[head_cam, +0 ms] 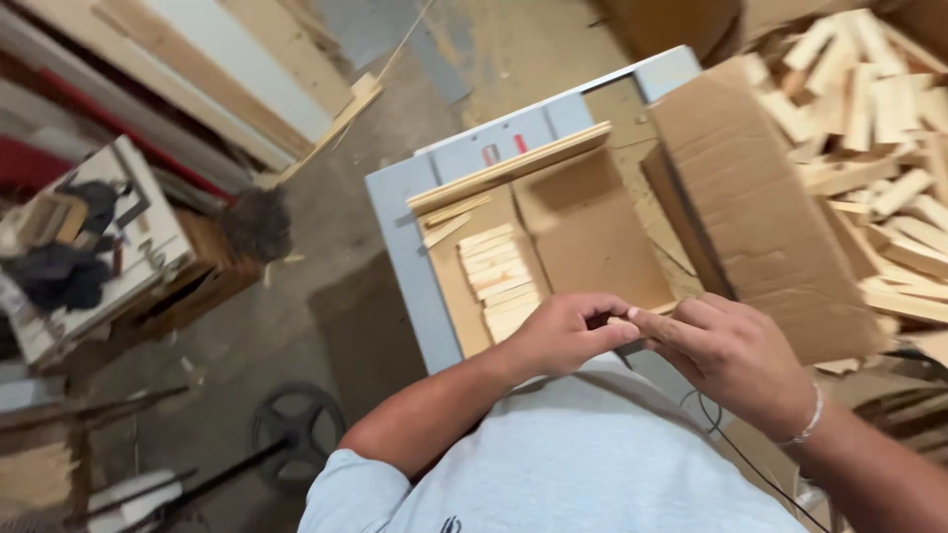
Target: Sorting and arranging small wooden slats from a box into a wooden jig on a table saw.
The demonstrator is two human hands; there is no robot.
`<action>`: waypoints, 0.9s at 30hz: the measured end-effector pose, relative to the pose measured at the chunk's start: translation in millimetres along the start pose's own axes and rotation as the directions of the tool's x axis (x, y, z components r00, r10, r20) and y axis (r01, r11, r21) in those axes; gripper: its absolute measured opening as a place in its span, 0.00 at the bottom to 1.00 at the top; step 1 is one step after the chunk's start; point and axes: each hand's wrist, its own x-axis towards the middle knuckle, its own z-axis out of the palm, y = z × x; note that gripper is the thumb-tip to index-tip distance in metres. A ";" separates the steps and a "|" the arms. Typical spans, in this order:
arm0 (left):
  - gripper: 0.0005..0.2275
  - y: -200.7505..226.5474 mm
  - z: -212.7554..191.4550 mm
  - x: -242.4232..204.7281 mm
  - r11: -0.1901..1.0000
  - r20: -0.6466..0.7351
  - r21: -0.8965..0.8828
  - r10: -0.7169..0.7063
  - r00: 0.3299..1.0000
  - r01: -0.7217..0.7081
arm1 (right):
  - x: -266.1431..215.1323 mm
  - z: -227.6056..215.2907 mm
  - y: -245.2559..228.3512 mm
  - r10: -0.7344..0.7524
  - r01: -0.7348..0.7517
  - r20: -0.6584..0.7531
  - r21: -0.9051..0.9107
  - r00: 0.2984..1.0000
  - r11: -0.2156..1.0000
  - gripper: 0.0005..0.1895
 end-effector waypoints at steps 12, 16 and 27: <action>0.18 -254.4 -198.5 92.3 0.619 -0.640 0.478 -0.240 0.730 0.623 | -45.2 122.8 -1.6 0.445 -0.470 0.155 0.212 0.882 0.857 0.25; 0.17 -271.0 -225.4 115.2 0.525 -0.581 0.620 -0.191 0.791 0.583 | -63.7 127.0 -0.2 0.458 -0.488 0.179 0.188 0.871 0.853 0.23; 0.12 -242.2 -246.6 138.9 0.405 -0.407 0.755 -0.328 0.852 0.516 | -88.2 138.1 -9.0 0.547 -0.561 0.125 0.182 0.828 0.808 0.18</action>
